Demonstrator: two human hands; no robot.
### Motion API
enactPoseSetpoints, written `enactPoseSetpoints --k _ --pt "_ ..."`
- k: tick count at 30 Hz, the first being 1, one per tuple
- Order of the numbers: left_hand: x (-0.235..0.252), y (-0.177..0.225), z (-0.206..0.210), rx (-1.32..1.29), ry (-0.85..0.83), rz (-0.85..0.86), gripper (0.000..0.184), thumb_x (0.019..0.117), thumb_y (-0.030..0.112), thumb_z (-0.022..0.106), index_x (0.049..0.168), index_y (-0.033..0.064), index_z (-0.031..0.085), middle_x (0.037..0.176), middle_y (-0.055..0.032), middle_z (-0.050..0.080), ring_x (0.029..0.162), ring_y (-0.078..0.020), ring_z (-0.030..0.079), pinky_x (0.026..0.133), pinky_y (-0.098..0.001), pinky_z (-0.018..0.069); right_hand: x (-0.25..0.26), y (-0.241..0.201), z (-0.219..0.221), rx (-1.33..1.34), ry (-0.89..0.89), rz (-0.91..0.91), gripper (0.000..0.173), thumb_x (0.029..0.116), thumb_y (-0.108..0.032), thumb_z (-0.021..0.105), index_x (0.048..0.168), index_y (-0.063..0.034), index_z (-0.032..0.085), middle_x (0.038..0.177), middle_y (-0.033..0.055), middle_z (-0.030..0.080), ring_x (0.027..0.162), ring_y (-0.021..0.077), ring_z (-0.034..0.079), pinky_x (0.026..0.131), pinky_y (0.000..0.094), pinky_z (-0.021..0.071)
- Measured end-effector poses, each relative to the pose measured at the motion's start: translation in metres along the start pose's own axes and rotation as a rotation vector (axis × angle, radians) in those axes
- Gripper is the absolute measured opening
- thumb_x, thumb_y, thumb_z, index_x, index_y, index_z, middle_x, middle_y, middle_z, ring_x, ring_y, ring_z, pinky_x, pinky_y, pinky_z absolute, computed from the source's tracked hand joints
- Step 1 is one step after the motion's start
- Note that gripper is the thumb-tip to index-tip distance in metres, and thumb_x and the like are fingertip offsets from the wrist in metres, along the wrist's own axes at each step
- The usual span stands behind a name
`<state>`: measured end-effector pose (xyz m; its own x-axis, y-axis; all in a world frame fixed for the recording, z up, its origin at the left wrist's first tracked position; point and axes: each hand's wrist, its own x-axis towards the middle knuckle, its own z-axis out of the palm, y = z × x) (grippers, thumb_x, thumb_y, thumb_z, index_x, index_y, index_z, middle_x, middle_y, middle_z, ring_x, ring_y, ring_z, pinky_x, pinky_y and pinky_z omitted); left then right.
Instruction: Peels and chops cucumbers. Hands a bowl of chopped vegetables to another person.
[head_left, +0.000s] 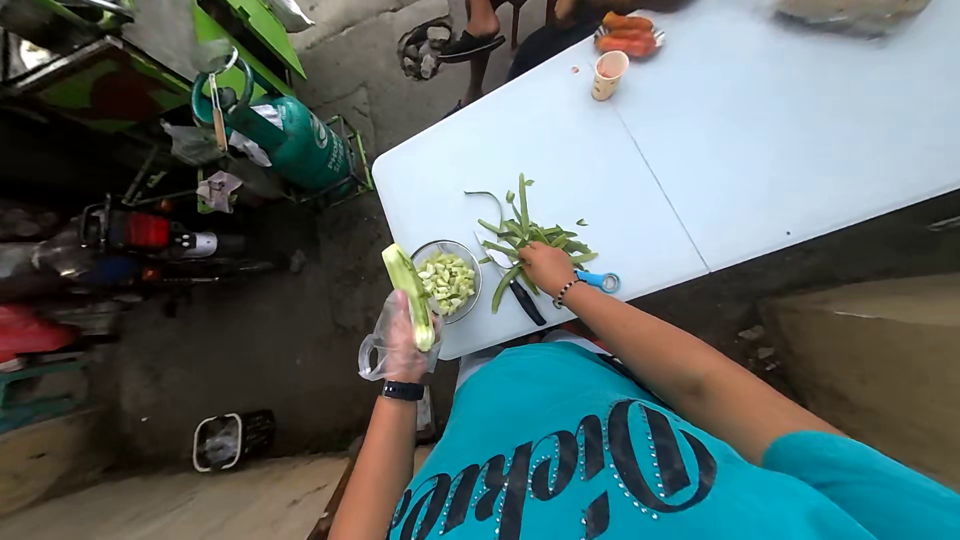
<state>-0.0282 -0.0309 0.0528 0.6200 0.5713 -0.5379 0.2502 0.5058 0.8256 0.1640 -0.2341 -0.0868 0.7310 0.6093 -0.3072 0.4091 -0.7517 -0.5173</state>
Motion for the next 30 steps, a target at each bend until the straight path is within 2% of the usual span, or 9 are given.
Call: enactPoseSetpoints --k 8,13,17,19,21,23,25,26,30 --pt "0.002 0.000 -0.006 0.001 -0.014 -0.016 0.054 0.1102 0.048 0.027 0.104 0.0047 0.059 0.065 -0.0094 0.060 0.047 -0.0164 0.057 0.041 -0.0302 0.0500 -0.010 0.018 -0.001 0.343 0.103 0.103 0.020 0.1004 -0.013 0.061 0.112 -0.0066 0.077 0.112 0.0199 0.070 0.109 0.0360 0.067 0.098 0.0570 0.0521" --pt "0.005 -0.001 -0.005 0.000 -0.011 -0.010 0.050 0.1104 0.046 0.031 0.108 0.0044 0.059 0.068 -0.0097 0.062 0.050 -0.0169 0.059 0.043 -0.0311 0.0519 -0.008 0.028 -0.001 0.656 0.017 0.156 0.020 0.1027 -0.015 0.061 0.112 0.0014 0.069 0.119 0.0222 0.061 0.100 0.0325 0.067 0.088 0.0509 0.0592" --pt "-0.003 0.001 0.000 0.070 0.002 0.035 0.046 0.1117 0.040 0.031 0.120 0.0042 0.058 0.076 -0.0076 0.066 0.057 -0.0139 0.062 0.049 -0.0295 0.0554 -0.022 0.030 -0.008 0.887 0.006 0.226 0.030 0.1043 -0.027 0.061 0.120 -0.0017 0.067 0.112 0.0183 0.068 0.091 0.0273 0.071 0.080 0.0482 0.0622" --pt "-0.004 0.004 0.002 0.099 0.035 0.050 0.045 0.1114 0.040 0.034 0.125 0.0035 0.057 0.080 -0.0091 0.066 0.060 -0.0153 0.063 0.053 -0.0318 0.0561 -0.020 0.029 -0.027 0.730 0.081 0.189 0.028 0.1047 -0.020 0.058 0.122 -0.0022 0.070 0.114 0.0200 0.070 0.096 0.0292 0.071 0.086 0.0498 0.0591" --pt "-0.003 0.006 0.005 0.101 0.063 0.068 0.045 0.1104 0.040 0.038 0.126 0.0025 0.058 0.083 -0.0108 0.067 0.064 -0.0172 0.064 0.056 -0.0342 0.0568 -0.018 0.028 -0.050 0.488 0.166 0.160 0.026 0.1021 -0.012 0.056 0.120 -0.0035 0.073 0.119 0.0229 0.070 0.110 0.0375 0.068 0.098 0.0591 0.0518" --pt "-0.003 0.007 0.009 0.092 0.077 0.071 0.044 0.1101 0.039 0.040 0.123 0.0017 0.060 0.083 -0.0123 0.067 0.064 -0.0189 0.064 0.057 -0.0355 0.0565 -0.019 0.024 -0.067 0.233 0.166 0.182 0.033 0.0975 -0.005 0.057 0.127 -0.0074 0.072 0.125 0.0260 0.066 0.113 0.0450 0.064 0.095 0.0663 0.0499" --pt "-0.002 0.005 0.011 0.075 0.056 0.057 0.045 0.1100 0.040 0.040 0.123 0.0025 0.060 0.083 -0.0118 0.066 0.063 -0.0184 0.062 0.056 -0.0348 0.0554 -0.023 0.018 -0.076 0.084 0.111 0.223 0.066 0.0902 0.003 0.063 0.153 -0.0128 0.050 0.137 0.0318 0.055 0.119 0.0527 0.059 0.091 0.0700 0.0506" --pt "-0.001 0.004 0.011 0.065 0.041 0.047 0.045 0.1098 0.042 0.039 0.122 0.0030 0.060 0.081 -0.0111 0.065 0.062 -0.0179 0.061 0.054 -0.0342 0.0545 -0.026 0.017 -0.077 0.066 0.115 0.237 0.076 0.0867 0.005 0.067 0.157 -0.0139 0.044 0.138 0.0331 0.053 0.120 0.0544 0.057 0.089 0.0702 0.0511" --pt "-0.001 0.001 0.015 0.037 -0.006 0.031 0.046 0.1100 0.044 0.037 0.118 0.0038 0.059 0.074 -0.0091 0.063 0.056 -0.0163 0.059 0.050 -0.0320 0.0524 -0.051 0.025 -0.068 0.047 0.044 0.268 0.047 0.0850 -0.001 0.073 0.131 0.0000 0.062 0.131 0.0314 0.059 0.124 0.0526 0.056 0.091 0.0687 0.0512"
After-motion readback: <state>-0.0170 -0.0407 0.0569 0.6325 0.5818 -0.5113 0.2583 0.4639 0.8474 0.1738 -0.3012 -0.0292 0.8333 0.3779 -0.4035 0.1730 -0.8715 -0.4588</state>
